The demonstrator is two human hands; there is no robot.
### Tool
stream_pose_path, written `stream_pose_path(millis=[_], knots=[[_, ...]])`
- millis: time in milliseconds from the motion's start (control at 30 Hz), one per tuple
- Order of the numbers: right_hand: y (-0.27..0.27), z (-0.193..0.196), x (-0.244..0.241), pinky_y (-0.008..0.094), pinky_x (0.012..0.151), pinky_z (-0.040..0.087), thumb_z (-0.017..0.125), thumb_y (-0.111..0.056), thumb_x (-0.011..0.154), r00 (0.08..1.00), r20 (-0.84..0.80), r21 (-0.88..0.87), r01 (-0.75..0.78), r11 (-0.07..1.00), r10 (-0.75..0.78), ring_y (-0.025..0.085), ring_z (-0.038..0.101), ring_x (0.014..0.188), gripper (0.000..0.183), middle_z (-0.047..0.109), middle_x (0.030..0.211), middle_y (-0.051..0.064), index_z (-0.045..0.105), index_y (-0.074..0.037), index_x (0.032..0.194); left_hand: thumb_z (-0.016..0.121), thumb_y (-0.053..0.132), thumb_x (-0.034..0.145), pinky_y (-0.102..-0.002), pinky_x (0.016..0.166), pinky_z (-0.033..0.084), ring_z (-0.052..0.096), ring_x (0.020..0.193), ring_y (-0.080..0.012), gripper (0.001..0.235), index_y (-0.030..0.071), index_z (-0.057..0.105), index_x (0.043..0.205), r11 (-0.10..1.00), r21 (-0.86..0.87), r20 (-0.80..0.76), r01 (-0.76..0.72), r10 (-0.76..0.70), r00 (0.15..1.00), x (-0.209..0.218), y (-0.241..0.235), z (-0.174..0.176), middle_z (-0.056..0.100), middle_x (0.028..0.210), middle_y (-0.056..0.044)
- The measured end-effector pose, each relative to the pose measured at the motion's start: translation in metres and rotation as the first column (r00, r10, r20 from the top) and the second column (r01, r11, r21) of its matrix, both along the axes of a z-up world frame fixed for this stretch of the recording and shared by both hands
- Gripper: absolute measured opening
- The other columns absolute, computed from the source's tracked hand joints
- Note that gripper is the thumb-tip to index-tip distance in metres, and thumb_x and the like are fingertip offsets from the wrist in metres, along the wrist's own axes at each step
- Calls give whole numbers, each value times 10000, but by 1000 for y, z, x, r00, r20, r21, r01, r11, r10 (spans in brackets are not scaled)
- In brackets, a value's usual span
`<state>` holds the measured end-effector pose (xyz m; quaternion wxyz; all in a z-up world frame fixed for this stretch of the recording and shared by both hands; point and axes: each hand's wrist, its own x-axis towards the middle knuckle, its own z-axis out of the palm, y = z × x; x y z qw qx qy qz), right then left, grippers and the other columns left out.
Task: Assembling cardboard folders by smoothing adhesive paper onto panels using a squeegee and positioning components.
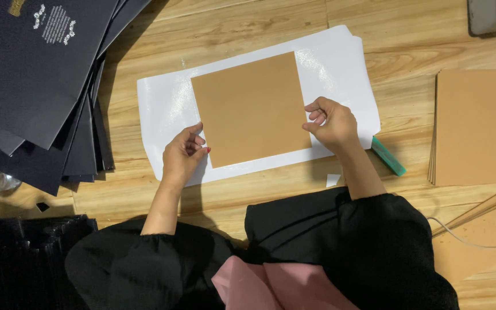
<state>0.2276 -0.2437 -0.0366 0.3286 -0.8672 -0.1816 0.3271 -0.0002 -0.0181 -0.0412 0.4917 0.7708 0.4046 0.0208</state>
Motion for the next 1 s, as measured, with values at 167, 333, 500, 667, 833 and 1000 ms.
stream_pose_path(millis=[167,333,500,667,833,1000], knots=[[0,-2,0,207,655,415,708,-82,685,1000,0,-2,0,1000,0,80,565,746,317,618,817,-14,637,-143,988,705,-40,690,-265,718,509,569,713,-134,499,90,582,1156,1000,7,2,21,-21,1000,-1,1,1,612,779,-53],[-1,-6,4,244,703,436,720,-104,683,999,-4,-30,-41,999,41,100,575,763,332,617,828,-12,631,-159,998,719,-26,680,-244,733,504,558,713,-118,516,91,576,1161,999,0,-9,33,-33,999,-2,1,-5,604,790,-49],[-2,-6,5,249,726,448,722,-137,685,999,-15,-70,-33,997,32,86,587,788,338,616,841,-38,620,-185,1004,708,-31,696,-244,737,495,551,727,-125,512,71,564,1176,999,1,-8,36,-36,999,0,0,-7,596,802,-62],[-2,-5,2,260,724,453,726,-122,683,999,13,-57,-34,998,35,94,589,771,324,612,823,-32,621,-169,986,707,-40,700,-253,727,502,566,719,-137,490,63,575,1160,999,23,-16,37,-37,999,3,-4,2,601,785,-67],[-3,-7,1,280,740,459,717,-108,692,997,40,-6,-69,998,69,105,588,768,322,594,821,-16,603,-140,991,692,-66,703,-272,720,504,559,717,-154,472,29,573,1150,999,26,9,23,-23,1000,2,-5,2,594,778,-84],[-5,-11,1,287,749,458,715,-100,696,995,50,15,-84,996,83,109,584,775,327,584,827,-10,594,-132,998,698,-55,699,-278,714,504,562,713,-163,479,27,568,1152,999,30,10,43,-44,999,1,-3,-2,590,773,-89]])
